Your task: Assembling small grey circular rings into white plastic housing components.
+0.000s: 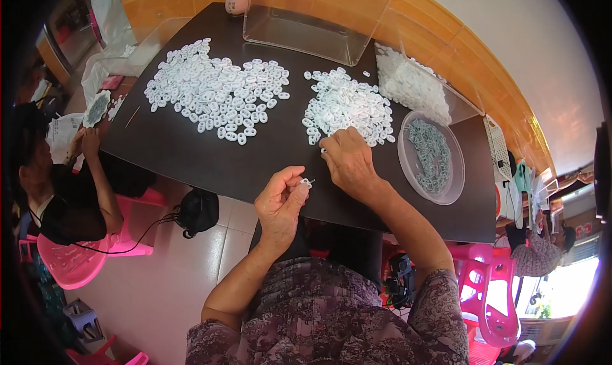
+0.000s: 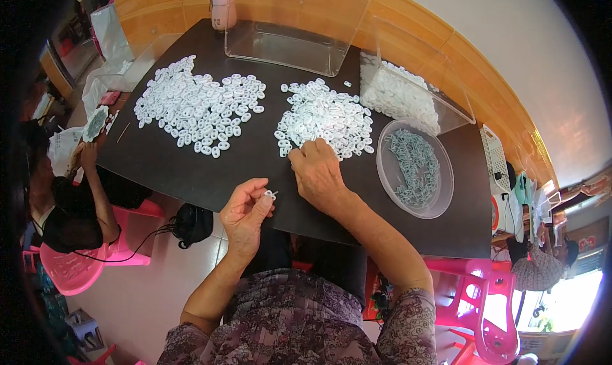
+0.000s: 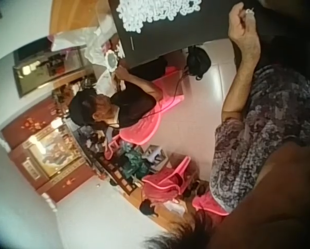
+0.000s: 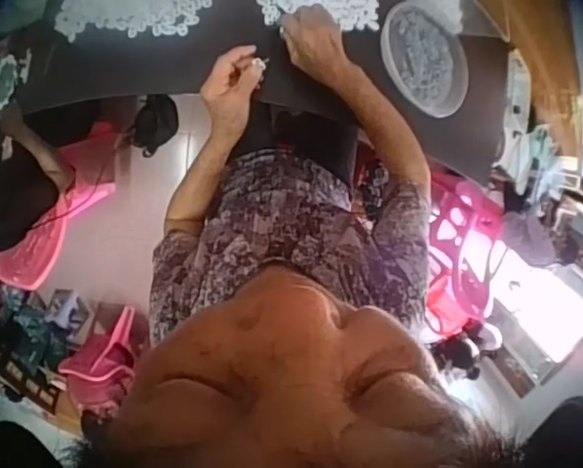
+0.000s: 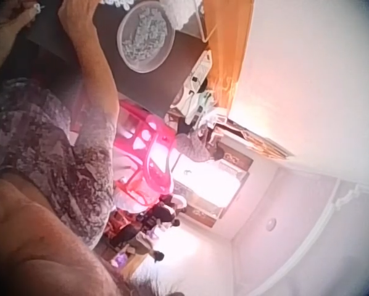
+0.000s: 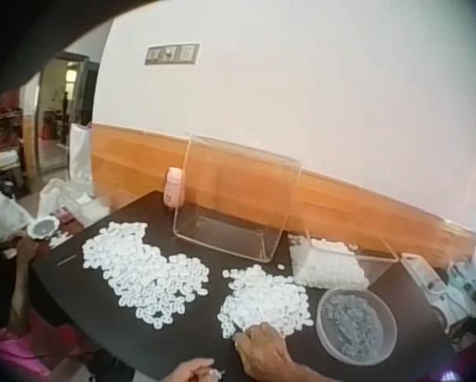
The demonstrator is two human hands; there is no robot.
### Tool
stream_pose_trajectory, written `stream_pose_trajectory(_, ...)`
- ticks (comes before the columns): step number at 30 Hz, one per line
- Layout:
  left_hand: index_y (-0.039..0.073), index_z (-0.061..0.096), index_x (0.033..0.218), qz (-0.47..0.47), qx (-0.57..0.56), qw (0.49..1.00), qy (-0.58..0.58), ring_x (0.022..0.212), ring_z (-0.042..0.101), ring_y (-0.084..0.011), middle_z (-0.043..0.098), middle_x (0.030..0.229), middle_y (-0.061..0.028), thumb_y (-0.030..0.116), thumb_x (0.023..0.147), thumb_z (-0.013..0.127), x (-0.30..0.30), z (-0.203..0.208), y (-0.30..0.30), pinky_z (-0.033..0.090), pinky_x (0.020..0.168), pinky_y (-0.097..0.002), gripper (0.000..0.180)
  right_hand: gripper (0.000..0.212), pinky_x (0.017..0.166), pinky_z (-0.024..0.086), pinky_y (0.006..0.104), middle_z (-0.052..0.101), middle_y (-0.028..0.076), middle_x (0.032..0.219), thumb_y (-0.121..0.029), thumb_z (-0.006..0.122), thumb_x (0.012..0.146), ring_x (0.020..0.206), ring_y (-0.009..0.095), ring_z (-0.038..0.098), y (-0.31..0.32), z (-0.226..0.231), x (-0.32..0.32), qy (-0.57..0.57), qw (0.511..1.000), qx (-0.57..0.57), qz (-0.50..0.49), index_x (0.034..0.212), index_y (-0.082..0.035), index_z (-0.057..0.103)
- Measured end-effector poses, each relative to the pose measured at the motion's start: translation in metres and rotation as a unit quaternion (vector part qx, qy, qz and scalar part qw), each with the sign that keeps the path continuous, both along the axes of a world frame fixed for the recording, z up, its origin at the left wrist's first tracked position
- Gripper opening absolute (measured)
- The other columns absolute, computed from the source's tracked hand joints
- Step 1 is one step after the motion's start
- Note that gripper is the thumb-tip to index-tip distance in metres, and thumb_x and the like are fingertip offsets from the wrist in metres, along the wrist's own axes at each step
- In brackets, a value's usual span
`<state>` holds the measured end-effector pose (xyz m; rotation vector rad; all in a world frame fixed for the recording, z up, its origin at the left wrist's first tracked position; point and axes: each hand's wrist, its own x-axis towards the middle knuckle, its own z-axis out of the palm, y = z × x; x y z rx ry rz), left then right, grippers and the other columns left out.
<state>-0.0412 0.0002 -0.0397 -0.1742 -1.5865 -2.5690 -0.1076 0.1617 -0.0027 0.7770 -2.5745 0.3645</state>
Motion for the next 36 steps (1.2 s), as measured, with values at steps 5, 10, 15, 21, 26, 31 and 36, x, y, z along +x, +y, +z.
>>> stream_pose_trajectory(5, -0.001, 0.056, 0.111, 0.002, -0.003, 1.000, 0.012, 0.070, 0.054, -0.0077, 0.059, 0.085, -0.0029, 0.002, 0.085, 0.061, 0.000, 0.002, -0.001, 0.045, 0.061, -0.0192, 0.027, 0.022, 0.066, 0.041, 0.0385, 0.053, 0.010, 0.079, 0.000, 0.068, 0.066, 0.076, 0.029, 0.050, 0.000, 0.004, 0.005, -0.023, 1.000, -0.014, 0.007, 0.084, -0.005, 0.057)
stream_pose_trajectory(10, -0.002, 0.057, 0.112, -0.012, 0.036, 0.999, -0.030, 0.069, 0.055, -0.0087, 0.060, 0.085, -0.0048, 0.002, 0.085, 0.061, 0.002, 0.011, -0.002, 0.046, 0.060, -0.0205, 0.028, 0.018, 0.064, 0.042, 0.0341, 0.052, 0.009, 0.076, 0.002, 0.066, 0.069, 0.071, 0.025, 0.051, 0.003, 0.011, 0.020, -0.018, 0.998, -0.062, 0.029, 0.083, -0.004, 0.057)
stream_pose_trajectory(15, -0.003, 0.059, 0.107, -0.016, 0.036, 0.999, -0.031, 0.068, 0.056, -0.0093, 0.061, 0.084, -0.0061, 0.003, 0.085, 0.061, 0.010, 0.024, 0.001, 0.047, 0.059, -0.0209, 0.023, 0.009, 0.060, 0.043, 0.0260, 0.059, 0.002, 0.076, -0.002, 0.061, 0.080, 0.067, 0.010, 0.054, -0.005, 0.022, 0.039, -0.316, 0.831, -0.458, -0.025, 0.089, -0.001, 0.059)
stream_pose_trajectory(21, -0.004, 0.061, 0.102, -0.086, 0.026, 0.994, -0.061, 0.064, 0.055, -0.0096, 0.062, 0.080, -0.0070, 0.004, 0.085, 0.061, 0.015, 0.023, 0.006, 0.046, 0.056, -0.0208, 0.018, 0.012, 0.061, 0.040, 0.0200, 0.063, 0.002, 0.077, -0.010, 0.064, 0.080, 0.066, 0.006, 0.052, -0.016, 0.015, 0.047, -0.380, 0.660, -0.646, -0.042, 0.088, 0.000, 0.062)
stream_pose_trajectory(26, -0.004, 0.061, 0.100, -0.094, 0.033, 0.993, -0.071, 0.064, 0.056, -0.0098, 0.062, 0.081, -0.0071, 0.004, 0.085, 0.062, 0.015, 0.024, 0.007, 0.047, 0.056, -0.0211, 0.017, 0.012, 0.060, 0.039, 0.0199, 0.061, 0.002, 0.077, -0.008, 0.065, 0.080, 0.066, 0.006, 0.052, -0.021, 0.009, 0.060, -0.366, 0.621, -0.693, -0.022, 0.088, 0.000, 0.062)
stream_pose_trajectory(31, -0.004, 0.061, 0.099, -0.090, 0.036, 0.994, -0.058, 0.064, 0.056, -0.0101, 0.063, 0.082, -0.0073, 0.004, 0.085, 0.062, 0.015, 0.020, 0.007, 0.047, 0.056, -0.0213, 0.016, 0.011, 0.060, 0.039, 0.0193, 0.061, 0.002, 0.076, -0.007, 0.064, 0.081, 0.066, 0.006, 0.052, -0.015, 0.011, 0.070, -0.387, 0.612, -0.689, -0.033, 0.089, 0.000, 0.062)
stream_pose_trajectory(36, -0.003, 0.061, 0.101, -0.102, 0.049, 0.993, -0.043, 0.065, 0.055, -0.0071, 0.063, 0.082, -0.0044, 0.002, 0.085, 0.062, 0.018, 0.024, 0.007, 0.045, 0.057, -0.0182, 0.017, 0.013, 0.059, 0.040, 0.0192, 0.063, 0.003, 0.076, -0.007, 0.065, 0.080, 0.065, 0.006, 0.053, -0.011, 0.017, 0.074, -0.373, 0.638, -0.673, -0.031, 0.091, 0.000, 0.063)
